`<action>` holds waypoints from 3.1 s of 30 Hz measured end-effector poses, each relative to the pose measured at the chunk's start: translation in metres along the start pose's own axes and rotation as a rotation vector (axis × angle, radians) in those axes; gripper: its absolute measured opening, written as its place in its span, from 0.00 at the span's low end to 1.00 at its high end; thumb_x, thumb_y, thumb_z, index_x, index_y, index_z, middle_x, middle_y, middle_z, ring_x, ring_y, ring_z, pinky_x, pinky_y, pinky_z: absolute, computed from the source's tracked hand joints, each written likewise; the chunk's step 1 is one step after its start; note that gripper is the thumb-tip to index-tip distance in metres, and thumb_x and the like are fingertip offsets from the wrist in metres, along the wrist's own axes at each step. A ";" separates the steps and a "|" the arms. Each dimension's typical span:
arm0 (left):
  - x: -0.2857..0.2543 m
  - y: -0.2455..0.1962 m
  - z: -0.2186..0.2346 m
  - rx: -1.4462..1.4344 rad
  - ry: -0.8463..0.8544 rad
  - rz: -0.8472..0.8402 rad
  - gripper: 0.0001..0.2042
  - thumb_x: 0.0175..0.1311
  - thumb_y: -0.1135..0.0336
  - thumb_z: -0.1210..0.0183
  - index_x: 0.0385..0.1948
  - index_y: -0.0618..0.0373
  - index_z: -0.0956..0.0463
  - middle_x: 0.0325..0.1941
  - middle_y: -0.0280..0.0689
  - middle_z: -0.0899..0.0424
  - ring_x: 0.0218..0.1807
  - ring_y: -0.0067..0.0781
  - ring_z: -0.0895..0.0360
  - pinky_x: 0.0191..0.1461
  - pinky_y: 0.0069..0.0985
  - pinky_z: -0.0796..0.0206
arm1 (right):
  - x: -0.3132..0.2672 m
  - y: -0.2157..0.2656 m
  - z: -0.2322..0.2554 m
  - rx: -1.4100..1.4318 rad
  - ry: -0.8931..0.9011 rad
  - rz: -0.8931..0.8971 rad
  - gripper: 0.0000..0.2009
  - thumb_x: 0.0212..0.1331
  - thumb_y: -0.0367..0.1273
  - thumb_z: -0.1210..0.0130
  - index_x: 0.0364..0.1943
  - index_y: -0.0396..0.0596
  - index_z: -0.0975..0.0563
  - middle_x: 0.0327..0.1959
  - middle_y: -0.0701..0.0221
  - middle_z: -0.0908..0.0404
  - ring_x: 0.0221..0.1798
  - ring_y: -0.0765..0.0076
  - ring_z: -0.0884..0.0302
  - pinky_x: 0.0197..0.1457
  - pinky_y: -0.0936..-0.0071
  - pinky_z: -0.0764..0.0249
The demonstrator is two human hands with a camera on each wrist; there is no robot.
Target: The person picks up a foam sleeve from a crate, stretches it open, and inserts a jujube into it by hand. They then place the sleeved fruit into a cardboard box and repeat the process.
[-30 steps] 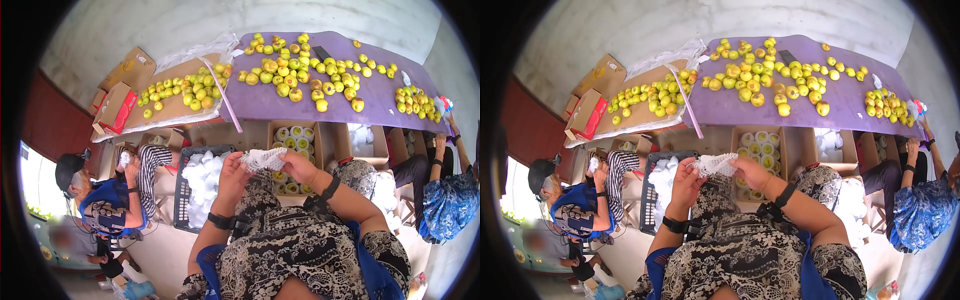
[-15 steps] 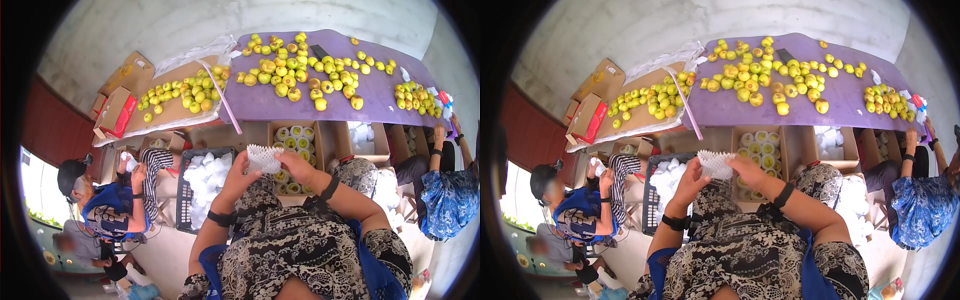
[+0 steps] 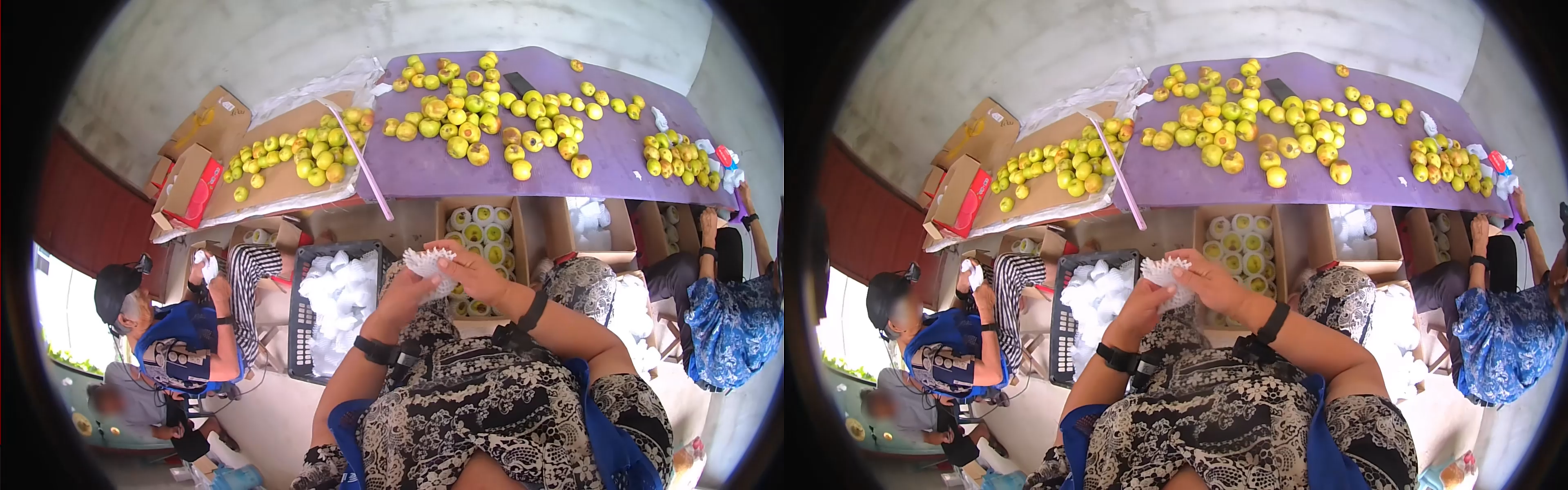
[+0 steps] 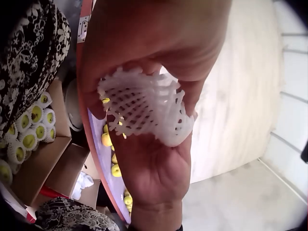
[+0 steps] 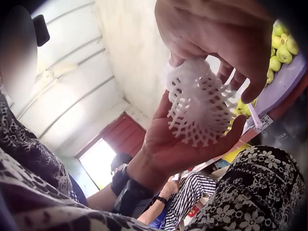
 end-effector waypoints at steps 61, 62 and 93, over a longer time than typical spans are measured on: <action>0.016 -0.005 -0.048 0.022 0.202 0.019 0.19 0.65 0.71 0.41 0.55 0.55 0.37 0.45 0.37 0.21 0.49 0.30 0.23 0.58 0.37 0.29 | 0.013 0.019 0.005 0.119 0.095 -0.263 0.20 0.68 0.35 0.50 0.61 0.45 0.36 0.42 0.70 0.19 0.40 0.77 0.22 0.42 0.79 0.22; 0.016 -0.001 -0.046 0.021 0.204 0.021 0.19 0.65 0.71 0.41 0.55 0.55 0.37 0.45 0.37 0.21 0.49 0.30 0.23 0.58 0.37 0.29 | 0.013 0.017 0.005 0.119 0.092 -0.265 0.20 0.68 0.35 0.50 0.61 0.45 0.36 0.42 0.70 0.19 0.40 0.77 0.22 0.42 0.79 0.22; -0.004 -0.026 -0.041 0.336 0.058 -0.408 0.21 0.66 0.80 0.49 0.61 0.57 0.38 0.60 0.41 0.32 0.59 0.32 0.29 0.59 0.29 0.33 | 0.017 -0.003 0.062 0.829 -0.255 -0.114 0.11 0.69 0.38 0.49 0.46 0.45 0.28 0.41 0.61 0.20 0.49 0.59 0.20 0.57 0.60 0.23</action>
Point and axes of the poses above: each hand's wrist, its own x-axis towards the middle knuckle, its own z-axis out of the back of the hand, y = z × x, the point moved 8 cm from there along x, towards the middle knuckle
